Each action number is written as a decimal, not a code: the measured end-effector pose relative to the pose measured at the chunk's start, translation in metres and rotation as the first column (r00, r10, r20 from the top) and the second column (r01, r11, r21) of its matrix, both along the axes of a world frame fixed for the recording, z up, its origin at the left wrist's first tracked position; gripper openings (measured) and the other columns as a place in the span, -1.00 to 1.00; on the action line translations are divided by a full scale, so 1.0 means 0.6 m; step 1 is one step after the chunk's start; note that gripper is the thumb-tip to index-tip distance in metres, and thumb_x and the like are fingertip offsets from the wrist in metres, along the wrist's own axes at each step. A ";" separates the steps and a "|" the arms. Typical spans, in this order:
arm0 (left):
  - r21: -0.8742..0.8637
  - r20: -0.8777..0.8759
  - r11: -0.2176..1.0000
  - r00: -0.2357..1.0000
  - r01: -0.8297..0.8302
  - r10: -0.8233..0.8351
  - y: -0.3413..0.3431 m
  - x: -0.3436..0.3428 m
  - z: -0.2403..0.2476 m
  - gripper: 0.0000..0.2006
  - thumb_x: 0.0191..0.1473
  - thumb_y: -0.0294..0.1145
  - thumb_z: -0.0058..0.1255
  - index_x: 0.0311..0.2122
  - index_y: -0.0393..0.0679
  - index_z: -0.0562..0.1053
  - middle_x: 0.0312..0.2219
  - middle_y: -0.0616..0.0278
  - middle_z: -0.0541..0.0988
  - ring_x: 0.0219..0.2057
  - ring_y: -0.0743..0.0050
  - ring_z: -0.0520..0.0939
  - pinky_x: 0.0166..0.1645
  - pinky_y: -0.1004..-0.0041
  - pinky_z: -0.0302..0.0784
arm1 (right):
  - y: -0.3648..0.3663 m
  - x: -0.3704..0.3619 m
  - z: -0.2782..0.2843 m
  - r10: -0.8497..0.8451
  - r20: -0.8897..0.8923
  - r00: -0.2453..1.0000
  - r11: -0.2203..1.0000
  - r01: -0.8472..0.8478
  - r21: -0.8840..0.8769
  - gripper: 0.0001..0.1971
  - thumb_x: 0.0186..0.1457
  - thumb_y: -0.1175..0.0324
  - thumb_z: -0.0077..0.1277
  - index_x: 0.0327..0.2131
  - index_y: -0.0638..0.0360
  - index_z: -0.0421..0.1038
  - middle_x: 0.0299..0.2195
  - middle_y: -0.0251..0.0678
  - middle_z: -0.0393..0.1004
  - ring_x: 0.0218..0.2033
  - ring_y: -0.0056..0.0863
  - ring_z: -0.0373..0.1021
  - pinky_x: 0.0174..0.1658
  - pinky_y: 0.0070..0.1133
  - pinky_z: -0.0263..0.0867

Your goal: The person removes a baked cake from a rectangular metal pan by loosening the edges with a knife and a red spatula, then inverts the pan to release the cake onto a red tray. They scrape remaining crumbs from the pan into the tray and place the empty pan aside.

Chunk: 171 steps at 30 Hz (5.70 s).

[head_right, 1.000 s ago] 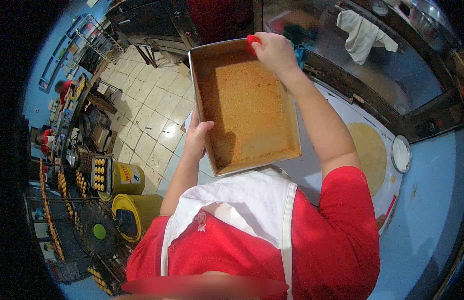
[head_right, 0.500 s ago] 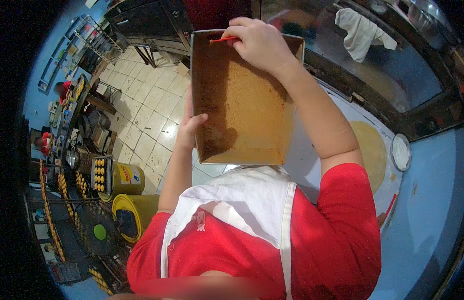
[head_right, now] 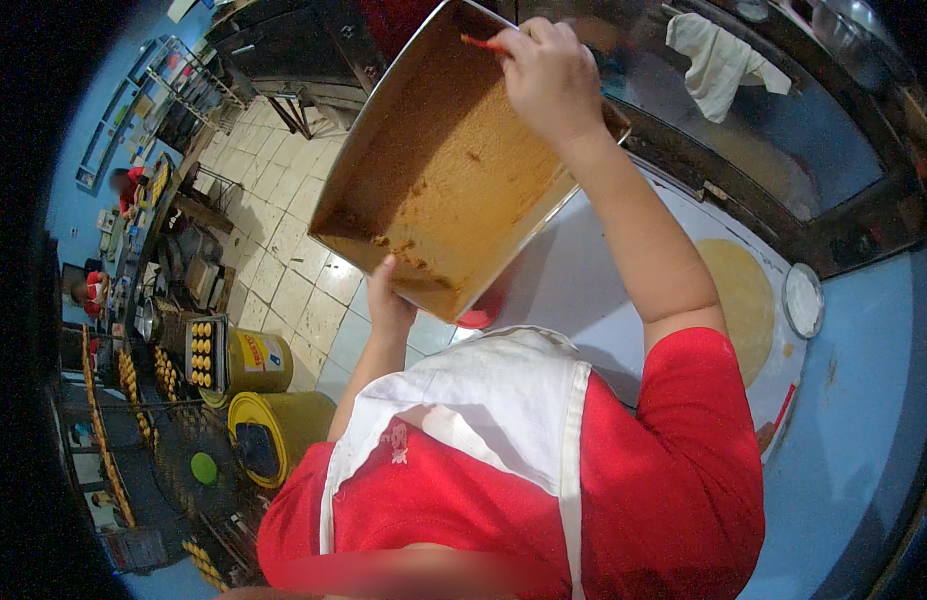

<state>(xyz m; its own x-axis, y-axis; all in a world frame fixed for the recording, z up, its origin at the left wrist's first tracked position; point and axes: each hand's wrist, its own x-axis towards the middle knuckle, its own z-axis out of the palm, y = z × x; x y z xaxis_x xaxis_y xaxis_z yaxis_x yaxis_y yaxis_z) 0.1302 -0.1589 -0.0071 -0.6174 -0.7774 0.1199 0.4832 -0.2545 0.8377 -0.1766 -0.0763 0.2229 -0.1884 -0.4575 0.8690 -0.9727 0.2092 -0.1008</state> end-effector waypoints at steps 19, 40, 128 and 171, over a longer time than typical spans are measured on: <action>0.086 0.277 0.995 0.961 -0.048 0.022 -0.063 0.032 0.101 -0.29 0.10 -0.46 -0.10 0.42 -0.11 0.17 0.15 0.02 0.48 0.15 0.11 0.55 0.24 0.12 0.50 | -0.034 -0.084 -0.079 0.152 0.142 0.978 0.914 -0.194 0.356 -0.77 0.32 0.30 0.03 -0.02 0.06 0.56 -0.15 -0.07 0.65 -0.10 -0.01 0.57 -0.03 -0.19 0.51; -0.053 0.163 0.994 0.983 0.092 -0.083 -0.084 -0.036 0.136 -0.14 0.05 -0.49 -0.06 0.52 -0.08 0.07 0.28 0.09 0.40 0.30 0.21 0.39 0.35 0.32 0.33 | -0.020 0.054 -0.045 0.321 -0.219 0.921 0.937 -0.276 0.214 -0.80 0.14 0.25 0.22 -0.19 0.08 0.61 -0.23 -0.28 0.63 -0.14 -0.21 0.56 -0.12 -0.32 0.46; -0.237 0.217 0.947 0.962 0.216 -0.165 -0.016 -0.052 0.091 -0.02 0.05 -0.52 -0.01 0.57 -0.18 -0.14 0.51 0.07 0.09 0.51 0.20 0.12 0.53 0.25 0.00 | -0.046 0.058 -0.152 0.381 0.285 0.880 0.917 -0.400 0.009 -0.76 0.23 0.45 0.13 -0.04 0.05 0.60 -0.16 -0.10 0.68 -0.16 -0.09 0.63 -0.08 -0.35 0.57; -0.230 0.421 0.931 0.892 0.283 -0.167 -0.104 -0.025 0.152 0.18 0.09 0.11 0.26 0.60 0.23 -0.30 0.47 0.00 0.16 0.38 0.10 0.38 0.42 0.25 0.28 | 0.022 0.014 -0.074 0.146 0.147 0.978 0.951 -0.180 0.253 -0.82 0.15 0.28 0.22 -0.20 0.05 0.66 0.04 -0.33 0.61 0.02 -0.21 0.55 0.04 -0.32 0.46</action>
<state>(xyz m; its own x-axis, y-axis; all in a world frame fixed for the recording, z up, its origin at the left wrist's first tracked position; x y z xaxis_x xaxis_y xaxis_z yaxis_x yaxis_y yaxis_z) 0.1153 -0.2212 0.0842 -0.8129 -0.5818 0.0243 0.0625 -0.0457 0.9970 -0.1682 -0.0630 0.1784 -0.1913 -0.7003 0.6877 -0.9788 0.0840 -0.1867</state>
